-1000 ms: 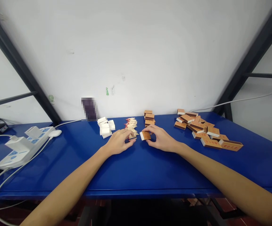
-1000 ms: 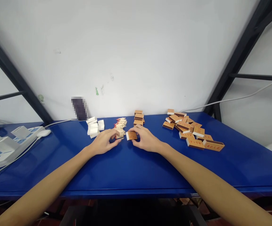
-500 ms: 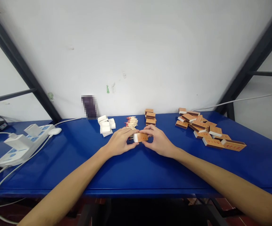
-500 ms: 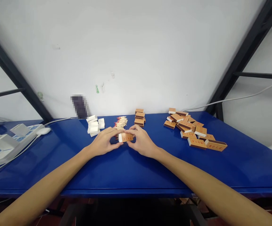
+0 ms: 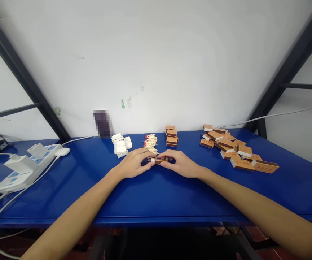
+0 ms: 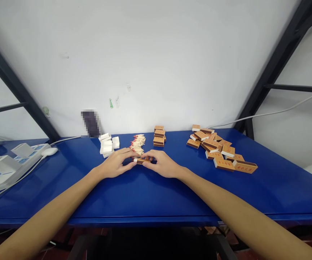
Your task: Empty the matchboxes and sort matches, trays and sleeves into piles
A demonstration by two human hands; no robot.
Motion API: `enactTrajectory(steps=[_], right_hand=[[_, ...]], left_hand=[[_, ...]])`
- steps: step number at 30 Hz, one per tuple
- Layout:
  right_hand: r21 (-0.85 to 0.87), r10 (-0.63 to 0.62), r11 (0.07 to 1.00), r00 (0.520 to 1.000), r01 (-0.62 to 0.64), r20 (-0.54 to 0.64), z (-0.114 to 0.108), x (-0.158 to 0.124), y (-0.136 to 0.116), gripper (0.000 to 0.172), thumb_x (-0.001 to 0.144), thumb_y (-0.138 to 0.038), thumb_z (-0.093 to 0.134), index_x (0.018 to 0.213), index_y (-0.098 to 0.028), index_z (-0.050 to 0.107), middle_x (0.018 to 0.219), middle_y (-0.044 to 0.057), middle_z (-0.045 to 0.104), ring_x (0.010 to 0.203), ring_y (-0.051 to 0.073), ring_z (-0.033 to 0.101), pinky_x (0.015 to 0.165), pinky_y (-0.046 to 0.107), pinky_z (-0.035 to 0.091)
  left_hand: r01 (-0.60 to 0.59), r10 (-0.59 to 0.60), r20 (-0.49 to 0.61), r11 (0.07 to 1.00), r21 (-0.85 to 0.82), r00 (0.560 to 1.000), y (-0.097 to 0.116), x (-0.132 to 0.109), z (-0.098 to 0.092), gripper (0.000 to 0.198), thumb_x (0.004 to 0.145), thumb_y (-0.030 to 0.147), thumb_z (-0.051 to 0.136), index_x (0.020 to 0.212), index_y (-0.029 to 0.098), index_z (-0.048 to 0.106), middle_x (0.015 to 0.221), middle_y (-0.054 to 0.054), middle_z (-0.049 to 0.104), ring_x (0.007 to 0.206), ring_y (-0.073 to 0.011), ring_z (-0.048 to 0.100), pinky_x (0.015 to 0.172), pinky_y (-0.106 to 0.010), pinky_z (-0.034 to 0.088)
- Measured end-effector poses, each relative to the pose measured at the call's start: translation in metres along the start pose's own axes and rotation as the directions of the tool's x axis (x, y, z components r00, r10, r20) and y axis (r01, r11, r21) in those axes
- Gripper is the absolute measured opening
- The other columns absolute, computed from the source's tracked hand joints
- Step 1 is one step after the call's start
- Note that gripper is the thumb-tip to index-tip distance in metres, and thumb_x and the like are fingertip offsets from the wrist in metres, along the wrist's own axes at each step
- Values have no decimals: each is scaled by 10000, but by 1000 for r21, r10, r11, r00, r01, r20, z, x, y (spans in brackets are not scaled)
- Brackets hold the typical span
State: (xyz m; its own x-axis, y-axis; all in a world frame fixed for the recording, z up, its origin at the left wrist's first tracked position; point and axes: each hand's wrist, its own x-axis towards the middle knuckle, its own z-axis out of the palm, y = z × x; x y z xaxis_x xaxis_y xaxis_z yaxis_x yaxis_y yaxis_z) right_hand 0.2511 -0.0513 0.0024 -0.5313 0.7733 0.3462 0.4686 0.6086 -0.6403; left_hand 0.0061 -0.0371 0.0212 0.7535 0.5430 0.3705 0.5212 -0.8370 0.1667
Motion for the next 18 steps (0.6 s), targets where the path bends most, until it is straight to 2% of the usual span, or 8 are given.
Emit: enactTrajectory(steps=[4, 7, 11, 13, 16, 18], right_hand=[[32, 27, 999, 1000, -28, 13, -4, 1, 1, 344, 981, -435, 468, 1092, -203, 697, 932, 34, 713, 773, 174, 596, 713, 309, 456], [28, 45, 999, 999, -45, 9, -6, 2, 1, 390, 1000, -450, 413, 1042, -191, 702, 919, 34, 714, 804, 190, 606, 739, 323, 454], [102, 72, 992, 997, -74, 16, -6, 3, 1, 411, 998, -464, 407, 1004, -176, 700, 981, 48, 717, 899, 215, 627, 823, 349, 464], [145, 91, 985, 996, -91, 10, -5, 4, 1, 427, 993, -480, 410, 965, -170, 702, 946, 46, 710, 874, 206, 622, 806, 341, 469], [308, 147, 941, 989, -144, 13, -3, 6, 2, 403, 965, -494, 465, 1008, -163, 692, 829, 26, 682, 722, 162, 609, 682, 301, 474], [477, 195, 860, 981, -181, 20, 0, 7, 2, 373, 897, -464, 593, 1104, -161, 660, 822, 20, 684, 658, 140, 607, 625, 281, 479]], left_hand=[[-15, 15, -18, 1000, -15, 1000, 2, -1, 1, 404, 902, 298, 592, 1296, 219, 548, 1142, -74, 665, 1026, -238, 624, 895, -372, 509], [-9, 9, -21, 1000, -5, 1000, 3, -1, 4, 487, 883, 264, 610, 1357, 220, 506, 1114, -69, 670, 993, -230, 634, 871, -358, 518], [-20, 20, -36, 1000, 16, 999, 4, 0, 7, 440, 897, 283, 617, 1325, 215, 540, 1122, -74, 675, 984, -226, 641, 851, -351, 522], [-31, 32, -59, 999, 30, 998, 3, 1, 8, 407, 904, 302, 620, 1297, 210, 563, 1138, -81, 676, 1002, -230, 644, 855, -353, 521], [-32, 38, -118, 998, 58, 992, 3, 2, 9, 384, 907, 343, 635, 1259, 197, 591, 1117, -89, 683, 998, -236, 646, 846, -362, 516], [-4, 16, -173, 998, 69, 985, 3, 3, 11, 355, 898, 396, 653, 1190, 196, 622, 1022, -71, 696, 912, -223, 649, 800, -351, 508]])
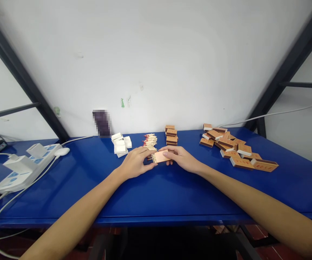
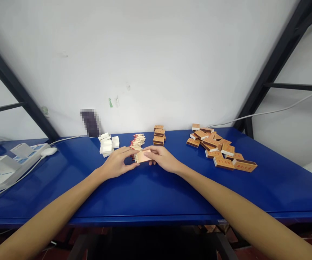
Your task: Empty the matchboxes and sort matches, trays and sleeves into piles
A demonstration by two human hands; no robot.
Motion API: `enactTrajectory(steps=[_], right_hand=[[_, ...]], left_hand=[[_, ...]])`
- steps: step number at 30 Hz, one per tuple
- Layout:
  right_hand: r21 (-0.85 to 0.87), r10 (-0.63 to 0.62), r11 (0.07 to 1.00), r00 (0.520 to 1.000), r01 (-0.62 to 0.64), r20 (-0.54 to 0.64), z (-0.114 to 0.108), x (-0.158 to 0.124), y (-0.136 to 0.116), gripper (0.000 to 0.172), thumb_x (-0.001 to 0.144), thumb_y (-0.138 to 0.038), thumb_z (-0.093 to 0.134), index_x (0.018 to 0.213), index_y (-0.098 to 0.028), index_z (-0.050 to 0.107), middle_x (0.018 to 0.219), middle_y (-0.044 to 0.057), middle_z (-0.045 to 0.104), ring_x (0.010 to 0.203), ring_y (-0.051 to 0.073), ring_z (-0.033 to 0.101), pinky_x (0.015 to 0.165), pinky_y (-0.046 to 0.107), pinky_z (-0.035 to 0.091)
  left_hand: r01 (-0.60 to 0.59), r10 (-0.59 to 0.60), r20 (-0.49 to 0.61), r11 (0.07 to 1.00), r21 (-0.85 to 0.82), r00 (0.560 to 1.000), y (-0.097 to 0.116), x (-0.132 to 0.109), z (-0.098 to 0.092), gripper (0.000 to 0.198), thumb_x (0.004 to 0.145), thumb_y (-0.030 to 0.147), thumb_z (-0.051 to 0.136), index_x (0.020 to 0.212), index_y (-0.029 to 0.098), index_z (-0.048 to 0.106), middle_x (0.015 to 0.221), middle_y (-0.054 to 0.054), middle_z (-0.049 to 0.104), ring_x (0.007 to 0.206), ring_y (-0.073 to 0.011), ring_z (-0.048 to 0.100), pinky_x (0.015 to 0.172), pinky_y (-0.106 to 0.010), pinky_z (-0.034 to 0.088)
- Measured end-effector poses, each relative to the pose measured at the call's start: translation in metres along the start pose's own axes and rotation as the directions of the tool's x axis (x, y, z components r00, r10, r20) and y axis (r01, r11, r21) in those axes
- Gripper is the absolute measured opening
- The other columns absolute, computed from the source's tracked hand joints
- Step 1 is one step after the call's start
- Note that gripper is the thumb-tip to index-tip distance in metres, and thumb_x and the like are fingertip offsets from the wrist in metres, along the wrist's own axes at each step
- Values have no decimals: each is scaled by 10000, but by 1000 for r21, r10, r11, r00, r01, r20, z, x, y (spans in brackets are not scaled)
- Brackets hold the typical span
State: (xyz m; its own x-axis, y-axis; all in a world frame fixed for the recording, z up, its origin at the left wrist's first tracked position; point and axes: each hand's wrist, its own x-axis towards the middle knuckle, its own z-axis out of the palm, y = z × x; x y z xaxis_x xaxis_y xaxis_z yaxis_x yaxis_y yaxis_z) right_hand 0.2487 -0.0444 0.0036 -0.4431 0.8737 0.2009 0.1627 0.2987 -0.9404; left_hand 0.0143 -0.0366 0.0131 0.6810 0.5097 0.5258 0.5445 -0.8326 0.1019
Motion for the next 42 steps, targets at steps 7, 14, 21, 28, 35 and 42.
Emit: enactTrajectory(steps=[7, 14, 21, 28, 35, 42], right_hand=[[395, 131, 913, 990, -104, -43, 15, 0, 0, 448, 740, -290, 784, 1139, -190, 606, 942, 51, 735, 774, 156, 690, 740, 312, 581], [331, 136, 937, 990, -116, -38, 11, -2, -8, 341, 825, -318, 688, 1137, -183, 664, 973, 66, 705, 802, 167, 658, 575, 258, 569], [120, 79, 990, 997, -79, 4, 9, -3, -8, 337, 838, -332, 673, 1125, -157, 694, 788, 17, 708, 628, 111, 606, 590, 245, 500], [137, 116, 985, 993, -110, -37, 4, 3, 2, 265, 743, -308, 741, 946, -143, 698, 668, 17, 711, 609, 141, 650, 650, 296, 544], [31, 144, 989, 983, -141, -114, 3, 5, 3, 151, 751, -239, 661, 869, -153, 701, 644, 19, 697, 579, 135, 639, 616, 283, 546], [-198, 61, 976, 988, -89, -140, -5, 0, 2, 167, 752, -242, 673, 895, -164, 710, 784, 44, 715, 724, 172, 654, 694, 317, 532]], left_hand=[[78, -78, -66, 997, 1, 995, 5, 1, 3, 466, 792, 634, 686, 781, 180, 578, 786, -29, 602, 737, -188, 569, 670, -311, 467], [-54, 51, -80, 998, -35, 995, 10, -1, -6, 212, 832, 370, 683, 876, 191, 580, 1268, -135, 531, 1145, -286, 553, 924, -439, 511], [-127, 130, 81, 991, -42, 988, 4, -2, -8, 538, 932, 326, 616, 1424, 267, 406, 1265, -96, 615, 1137, -248, 610, 961, -422, 502], [-92, 91, 64, 996, 16, 994, -12, -3, -4, 481, 902, 387, 658, 1342, 230, 540, 1161, -105, 621, 1064, -264, 613, 910, -426, 524], [-47, 45, 95, 999, 11, 994, -15, 0, -12, 440, 876, 454, 676, 1225, 191, 625, 1091, -101, 651, 991, -253, 607, 859, -395, 512], [-15, 14, 168, 1000, 7, 986, -19, -4, -19, 407, 838, 440, 701, 1143, 173, 658, 1001, -93, 666, 916, -249, 616, 797, -376, 504]])
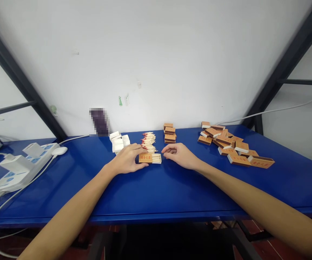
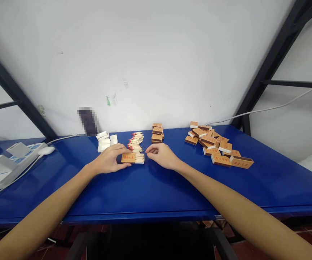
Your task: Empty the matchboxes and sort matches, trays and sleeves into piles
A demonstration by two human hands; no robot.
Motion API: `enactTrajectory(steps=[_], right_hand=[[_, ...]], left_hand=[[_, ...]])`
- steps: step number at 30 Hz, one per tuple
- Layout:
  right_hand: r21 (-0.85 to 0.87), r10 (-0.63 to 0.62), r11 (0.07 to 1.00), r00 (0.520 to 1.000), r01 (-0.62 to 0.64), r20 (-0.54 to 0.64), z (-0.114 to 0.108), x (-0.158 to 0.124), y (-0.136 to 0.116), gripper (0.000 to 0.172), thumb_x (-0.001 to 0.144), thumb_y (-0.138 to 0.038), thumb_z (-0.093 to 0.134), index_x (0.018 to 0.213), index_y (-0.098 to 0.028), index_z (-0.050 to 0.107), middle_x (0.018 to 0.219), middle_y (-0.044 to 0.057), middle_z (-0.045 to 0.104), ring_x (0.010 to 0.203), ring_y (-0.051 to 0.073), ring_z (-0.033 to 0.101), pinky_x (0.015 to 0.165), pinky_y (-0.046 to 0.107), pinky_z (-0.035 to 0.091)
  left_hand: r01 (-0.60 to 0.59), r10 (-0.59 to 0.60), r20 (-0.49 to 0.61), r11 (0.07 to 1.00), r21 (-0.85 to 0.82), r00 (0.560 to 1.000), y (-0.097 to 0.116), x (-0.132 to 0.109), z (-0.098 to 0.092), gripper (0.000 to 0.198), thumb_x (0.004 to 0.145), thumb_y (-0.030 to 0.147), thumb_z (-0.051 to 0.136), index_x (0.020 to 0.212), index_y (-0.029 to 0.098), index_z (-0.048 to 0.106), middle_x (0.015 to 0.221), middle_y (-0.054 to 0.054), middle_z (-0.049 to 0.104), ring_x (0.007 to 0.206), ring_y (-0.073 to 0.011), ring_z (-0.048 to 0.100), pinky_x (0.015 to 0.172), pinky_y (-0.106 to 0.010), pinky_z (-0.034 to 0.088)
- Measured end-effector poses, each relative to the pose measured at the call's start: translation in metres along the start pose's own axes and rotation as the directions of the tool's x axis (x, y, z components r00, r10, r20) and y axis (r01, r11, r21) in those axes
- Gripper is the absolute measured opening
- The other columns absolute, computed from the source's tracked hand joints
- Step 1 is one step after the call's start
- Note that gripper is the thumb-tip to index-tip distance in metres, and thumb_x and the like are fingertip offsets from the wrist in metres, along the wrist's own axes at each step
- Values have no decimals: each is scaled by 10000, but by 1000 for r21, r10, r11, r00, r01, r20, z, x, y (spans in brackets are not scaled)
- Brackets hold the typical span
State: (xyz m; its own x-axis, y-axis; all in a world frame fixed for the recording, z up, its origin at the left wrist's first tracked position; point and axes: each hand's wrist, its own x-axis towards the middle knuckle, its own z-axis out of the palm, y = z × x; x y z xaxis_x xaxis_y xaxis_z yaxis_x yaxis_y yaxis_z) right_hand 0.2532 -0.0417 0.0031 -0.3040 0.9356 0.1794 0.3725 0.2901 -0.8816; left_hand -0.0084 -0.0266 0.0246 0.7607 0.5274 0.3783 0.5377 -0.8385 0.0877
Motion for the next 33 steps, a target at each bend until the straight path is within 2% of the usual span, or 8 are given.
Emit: enactTrajectory(steps=[3, 7, 13, 19, 24, 28, 30, 33], right_hand=[[-187, -215, 958, 976, 217, 31, 1, -6, -4, 367, 776, -318, 707, 1119, -187, 684, 1044, 66, 719, 895, 197, 654, 793, 345, 526], [-331, -335, 872, 933, 360, 130, 7, -9, -5, 386, 810, -322, 705, 1168, -182, 669, 1041, 63, 716, 872, 195, 651, 811, 350, 519], [-433, -311, 833, 938, 345, 150, 3, -8, -3, 362, 819, -300, 685, 1159, -179, 681, 1072, 65, 731, 948, 227, 677, 849, 358, 520], [-512, -294, 784, 937, 350, 190, 2, -10, -1, 352, 852, -358, 656, 1165, -202, 694, 1169, 75, 725, 1082, 281, 654, 988, 434, 452], [-519, -283, 785, 941, 339, 187, 2, -12, -4, 416, 838, -484, 672, 1171, -234, 662, 1231, 92, 655, 1171, 314, 549, 986, 499, 413], [-497, -274, 817, 955, 292, 111, -1, -12, -7, 325, 836, -485, 673, 1020, -218, 652, 1006, 70, 624, 898, 229, 570, 800, 387, 465], [-481, -274, 823, 953, 302, 129, -1, -12, -7, 297, 843, -434, 672, 1046, -223, 626, 968, 44, 603, 792, 186, 556, 740, 346, 458], [-473, -279, 807, 935, 352, 220, -1, -12, -5, 336, 851, -401, 668, 1137, -242, 591, 1087, 52, 593, 873, 195, 574, 794, 354, 461]], left_hand=[[-2, 2, -3, 1000, -9, 1000, 2, 0, 0, 410, 839, 435, 701, 1140, 162, 652, 1017, -94, 669, 933, -252, 613, 807, -378, 500], [-2, 2, 12, 999, -48, 1000, 3, 0, -1, 392, 821, 396, 708, 1139, 176, 645, 1045, -83, 670, 966, -250, 614, 841, -377, 498], [37, -37, -9, 999, 6, 999, -12, -4, -19, 317, 794, 349, 687, 1064, 186, 653, 985, -61, 673, 901, -226, 623, 812, -349, 493], [290, -215, -312, 933, 215, 925, -52, -20, -36, 359, 898, 426, 563, 1131, 162, 633, 989, -84, 667, 927, -248, 598, 848, -371, 469], [453, -381, -305, 865, 217, 873, -80, -35, -37, 335, 864, 381, 535, 1102, 160, 621, 997, -82, 663, 927, -261, 577, 846, -386, 461], [463, -409, -255, 860, 214, 876, -88, -38, -32, 342, 831, 369, 548, 1088, 157, 623, 1012, -89, 647, 944, -274, 562, 874, -409, 463], [462, -410, -245, 858, 224, 879, -89, -39, -30, 356, 834, 382, 548, 1095, 156, 631, 1015, -94, 632, 956, -280, 553, 891, -420, 461], [443, -394, -230, 866, 233, 890, -90, -39, -29, 388, 846, 410, 553, 1126, 157, 644, 1042, -99, 611, 984, -283, 541, 926, -428, 453]])
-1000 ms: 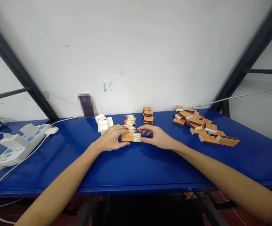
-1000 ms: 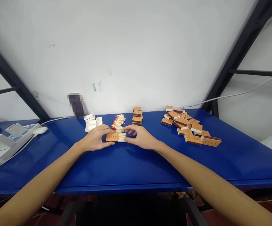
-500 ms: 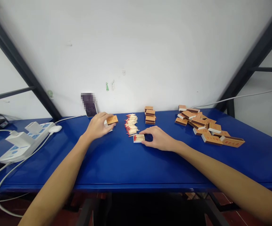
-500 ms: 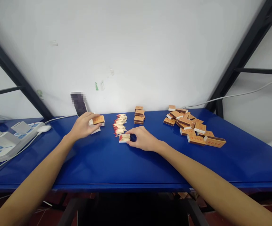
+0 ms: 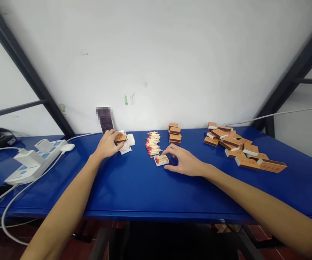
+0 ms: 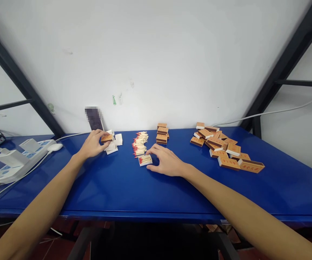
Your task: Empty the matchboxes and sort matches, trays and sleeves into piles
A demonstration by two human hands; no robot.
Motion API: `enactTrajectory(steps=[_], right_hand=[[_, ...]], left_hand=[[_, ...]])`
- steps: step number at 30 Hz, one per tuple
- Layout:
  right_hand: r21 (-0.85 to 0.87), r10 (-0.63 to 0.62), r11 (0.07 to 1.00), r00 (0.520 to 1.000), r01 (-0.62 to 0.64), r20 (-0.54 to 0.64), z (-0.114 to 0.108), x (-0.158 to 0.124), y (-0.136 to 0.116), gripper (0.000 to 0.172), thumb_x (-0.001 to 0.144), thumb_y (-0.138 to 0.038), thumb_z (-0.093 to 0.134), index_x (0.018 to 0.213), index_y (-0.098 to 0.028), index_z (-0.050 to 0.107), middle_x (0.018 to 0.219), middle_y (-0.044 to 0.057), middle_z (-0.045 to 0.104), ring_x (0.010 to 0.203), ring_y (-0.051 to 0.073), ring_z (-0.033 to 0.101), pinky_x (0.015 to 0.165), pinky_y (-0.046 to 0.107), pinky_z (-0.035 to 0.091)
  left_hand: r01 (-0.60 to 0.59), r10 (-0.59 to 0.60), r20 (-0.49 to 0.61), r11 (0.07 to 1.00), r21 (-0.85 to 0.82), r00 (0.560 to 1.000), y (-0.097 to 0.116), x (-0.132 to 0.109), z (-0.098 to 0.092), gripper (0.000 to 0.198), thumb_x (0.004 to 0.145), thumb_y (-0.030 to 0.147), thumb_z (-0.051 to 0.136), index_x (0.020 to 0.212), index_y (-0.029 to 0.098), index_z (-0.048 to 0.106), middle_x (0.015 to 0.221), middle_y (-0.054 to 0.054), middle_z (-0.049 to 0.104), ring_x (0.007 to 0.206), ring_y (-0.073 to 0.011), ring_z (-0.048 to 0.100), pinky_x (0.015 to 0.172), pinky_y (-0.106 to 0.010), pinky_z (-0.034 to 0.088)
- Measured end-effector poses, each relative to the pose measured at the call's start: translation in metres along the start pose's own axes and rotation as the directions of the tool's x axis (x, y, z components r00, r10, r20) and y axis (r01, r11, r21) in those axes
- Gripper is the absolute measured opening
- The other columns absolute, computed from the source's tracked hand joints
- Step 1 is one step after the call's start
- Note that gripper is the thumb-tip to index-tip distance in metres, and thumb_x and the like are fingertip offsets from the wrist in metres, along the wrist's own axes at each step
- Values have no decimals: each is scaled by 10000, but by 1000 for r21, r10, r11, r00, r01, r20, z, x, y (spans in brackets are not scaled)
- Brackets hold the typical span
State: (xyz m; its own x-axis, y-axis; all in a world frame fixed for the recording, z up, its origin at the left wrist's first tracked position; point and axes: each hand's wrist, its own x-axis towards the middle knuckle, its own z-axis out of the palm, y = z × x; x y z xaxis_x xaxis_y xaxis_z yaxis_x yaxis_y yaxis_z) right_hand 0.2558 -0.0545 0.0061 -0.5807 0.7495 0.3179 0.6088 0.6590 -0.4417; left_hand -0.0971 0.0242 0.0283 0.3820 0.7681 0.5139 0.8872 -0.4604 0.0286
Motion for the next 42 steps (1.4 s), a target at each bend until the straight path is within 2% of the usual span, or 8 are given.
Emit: enactTrajectory(steps=[9, 19, 23, 27, 31, 34, 38, 42], right_hand=[[32, -12, 999, 1000, 11, 18, 3, -1, 4, 321, 868, -334, 622, 1158, -236, 524, 1070, 59, 640, 985, 229, 584, 856, 391, 462], [35, -41, 999, 999, 39, 31, 3, 1, 4, 334, 873, -300, 610, 1200, -235, 599, 1046, 65, 659, 948, 232, 583, 853, 400, 468], [24, -52, 998, 998, 51, 21, 2, 1, 2, 321, 873, -291, 611, 1187, -224, 606, 1048, 70, 666, 937, 233, 583, 838, 397, 474], [0, -77, 997, 997, 77, 12, 2, 2, 1, 303, 867, -274, 617, 1165, -219, 610, 1051, 71, 670, 949, 237, 585, 854, 398, 473], [-35, -65, 997, 998, 65, 5, 3, 3, 0, 297, 862, -279, 633, 1152, -218, 617, 1054, 72, 683, 951, 246, 575, 860, 406, 468], [-53, -38, 998, 999, 38, 3, 3, 3, -1, 298, 859, -286, 645, 1148, -216, 633, 1102, 72, 700, 967, 259, 560, 874, 420, 455], [-69, -21, 997, 1000, 21, 5, 3, 5, -2, 323, 852, -309, 668, 1148, -181, 673, 1047, 90, 718, 975, 274, 555, 898, 434, 445], [-81, -30, 996, 1000, 30, 1, 4, 5, -1, 305, 863, -320, 659, 1123, -166, 700, 1049, 105, 703, 983, 273, 561, 902, 436, 446]], left_hand=[[17, -18, -65, 1000, -22, 998, 2, 0, -3, 490, 923, 521, 494, 1228, 164, 637, 1052, -108, 584, 1008, -279, 534, 928, -426, 448], [-28, 27, 90, 1000, 8, 996, 5, 1, -1, 422, 863, 388, 520, 1209, 199, 669, 1162, -107, 661, 1045, -313, 515, 903, -462, 425], [-38, 39, 45, 999, -38, 998, 9, 3, -3, 383, 875, 397, 539, 1181, 208, 671, 1126, -101, 674, 1043, -299, 523, 921, -457, 413], [-137, 124, -89, 978, -157, 988, 47, 29, 2, 358, 918, 430, 525, 1137, 181, 662, 1064, -89, 689, 967, -253, 560, 927, -418, 418], [-353, 361, -8, 906, -234, 932, 116, 77, 22, 345, 927, 402, 548, 1193, 201, 636, 1146, -66, 694, 1031, -257, 564, 970, -419, 403], [-408, 430, 78, 891, -201, 900, 158, 110, 42, 328, 919, 366, 567, 1178, 184, 650, 1127, -89, 699, 1111, -302, 532, 944, -453, 408], [-423, 447, 88, 882, -209, 890, 177, 130, 58, 312, 924, 360, 571, 1163, 179, 654, 1169, -105, 675, 1116, -297, 545, 966, -460, 411], [-393, 406, -43, 846, -360, 913, 171, 117, 51, 324, 966, 354, 501, 1210, 183, 629, 1237, -104, 611, 1139, -253, 544, 1014, -423, 417]])
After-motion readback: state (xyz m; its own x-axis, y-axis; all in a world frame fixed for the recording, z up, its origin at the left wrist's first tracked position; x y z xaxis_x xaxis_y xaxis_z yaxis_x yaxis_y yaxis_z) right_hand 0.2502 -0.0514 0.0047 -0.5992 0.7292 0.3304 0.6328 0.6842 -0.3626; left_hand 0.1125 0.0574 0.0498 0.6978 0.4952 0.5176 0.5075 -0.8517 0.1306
